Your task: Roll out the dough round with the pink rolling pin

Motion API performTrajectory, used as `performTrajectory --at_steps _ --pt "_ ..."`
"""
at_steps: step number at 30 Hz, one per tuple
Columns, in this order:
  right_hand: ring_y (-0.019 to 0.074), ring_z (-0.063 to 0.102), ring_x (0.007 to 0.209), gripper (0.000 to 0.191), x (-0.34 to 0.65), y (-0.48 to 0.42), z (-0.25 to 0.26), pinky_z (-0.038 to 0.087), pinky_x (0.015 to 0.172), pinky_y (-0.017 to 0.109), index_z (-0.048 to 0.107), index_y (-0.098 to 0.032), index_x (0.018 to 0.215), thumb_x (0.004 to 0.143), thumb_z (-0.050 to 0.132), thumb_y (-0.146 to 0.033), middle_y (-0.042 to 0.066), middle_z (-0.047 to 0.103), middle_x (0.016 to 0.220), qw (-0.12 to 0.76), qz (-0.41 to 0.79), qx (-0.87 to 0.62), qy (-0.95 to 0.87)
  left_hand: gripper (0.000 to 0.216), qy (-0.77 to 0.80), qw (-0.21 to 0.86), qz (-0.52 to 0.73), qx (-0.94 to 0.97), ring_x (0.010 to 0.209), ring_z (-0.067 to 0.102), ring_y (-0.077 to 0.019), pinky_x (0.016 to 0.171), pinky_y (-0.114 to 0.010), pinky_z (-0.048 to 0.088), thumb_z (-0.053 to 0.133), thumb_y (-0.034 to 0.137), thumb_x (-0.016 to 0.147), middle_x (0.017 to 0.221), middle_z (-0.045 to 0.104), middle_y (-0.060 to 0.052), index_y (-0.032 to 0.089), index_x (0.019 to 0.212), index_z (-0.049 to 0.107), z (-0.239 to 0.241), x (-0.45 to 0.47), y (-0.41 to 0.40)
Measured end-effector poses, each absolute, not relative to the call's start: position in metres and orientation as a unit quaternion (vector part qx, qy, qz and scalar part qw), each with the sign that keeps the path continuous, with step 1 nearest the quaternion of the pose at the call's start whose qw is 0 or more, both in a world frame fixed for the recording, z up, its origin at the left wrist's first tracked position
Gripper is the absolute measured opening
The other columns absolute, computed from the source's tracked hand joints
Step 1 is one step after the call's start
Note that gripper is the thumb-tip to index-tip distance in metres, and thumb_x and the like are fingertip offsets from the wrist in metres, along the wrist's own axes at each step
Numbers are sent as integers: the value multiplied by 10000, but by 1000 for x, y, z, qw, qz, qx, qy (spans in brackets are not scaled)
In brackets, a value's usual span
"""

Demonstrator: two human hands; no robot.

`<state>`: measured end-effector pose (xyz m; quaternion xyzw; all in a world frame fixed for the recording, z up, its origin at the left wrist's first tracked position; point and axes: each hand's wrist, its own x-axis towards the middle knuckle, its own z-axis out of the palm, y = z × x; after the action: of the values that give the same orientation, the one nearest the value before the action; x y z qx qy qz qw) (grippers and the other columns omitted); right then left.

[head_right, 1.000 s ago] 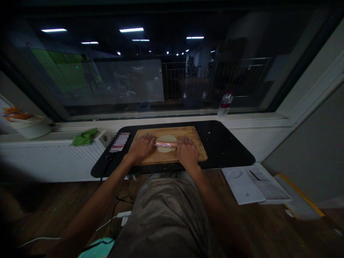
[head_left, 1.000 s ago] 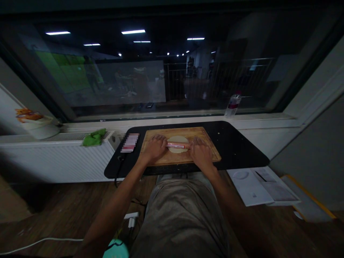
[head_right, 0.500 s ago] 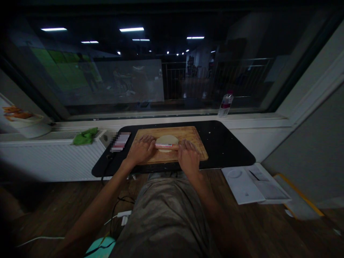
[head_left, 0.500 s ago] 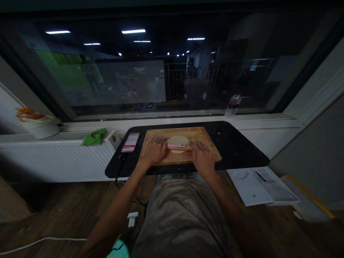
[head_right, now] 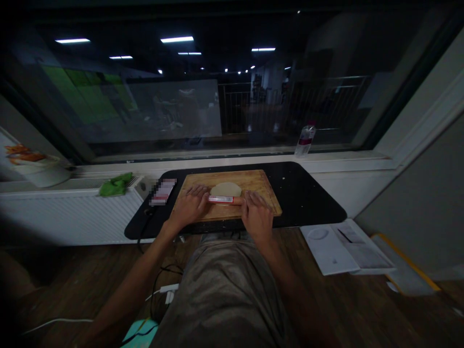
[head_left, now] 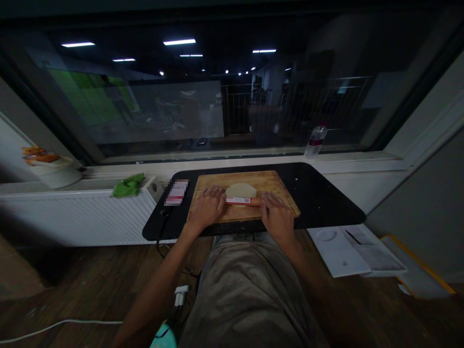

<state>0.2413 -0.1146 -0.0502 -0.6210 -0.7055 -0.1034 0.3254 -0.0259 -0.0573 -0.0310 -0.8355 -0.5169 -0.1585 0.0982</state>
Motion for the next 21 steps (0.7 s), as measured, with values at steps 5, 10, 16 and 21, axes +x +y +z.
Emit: performTrajectory --at_steps 5,10,16,21 --pt "299 702 1446 482 243 -120 -49 540 1247 467 787 -171 1487 1167 450 -301 141 784 1488 328 -103 -617 -708 539 -518 92 -165 -834 1580 583 -283 1371 -478 395 269 337 1210 1596 714 -136 167 1486 699 -30 -26 -62" --pt "309 687 1467 486 243 -126 -50 532 1258 490 768 -190 1524 1144 474 -268 137 779 1497 329 -100 -615 -709 531 -520 83 -162 -835 1587 572 -284 1358 -487 405 267 341 1211 1615 701 -128 185 1486 693 -31 -27 -65" --pt "299 696 1459 476 241 -132 -52 536 1257 468 784 -181 1498 1137 478 -233 133 780 1495 330 -103 -620 -704 516 -526 72 -148 -834 1580 583 -279 1348 -480 410 281 342 1215 1620 700 -124 179 1488 687 -30 -27 -65" --pt "304 701 1457 454 240 -136 -51 564 1239 477 799 -216 1484 1122 525 -207 122 790 1477 323 -104 -628 -700 507 -518 67 -150 -839 1535 618 -272 1330 -477 429 274 331 1213 1564 735 -122 193 1440 706 -28 -27 -68"
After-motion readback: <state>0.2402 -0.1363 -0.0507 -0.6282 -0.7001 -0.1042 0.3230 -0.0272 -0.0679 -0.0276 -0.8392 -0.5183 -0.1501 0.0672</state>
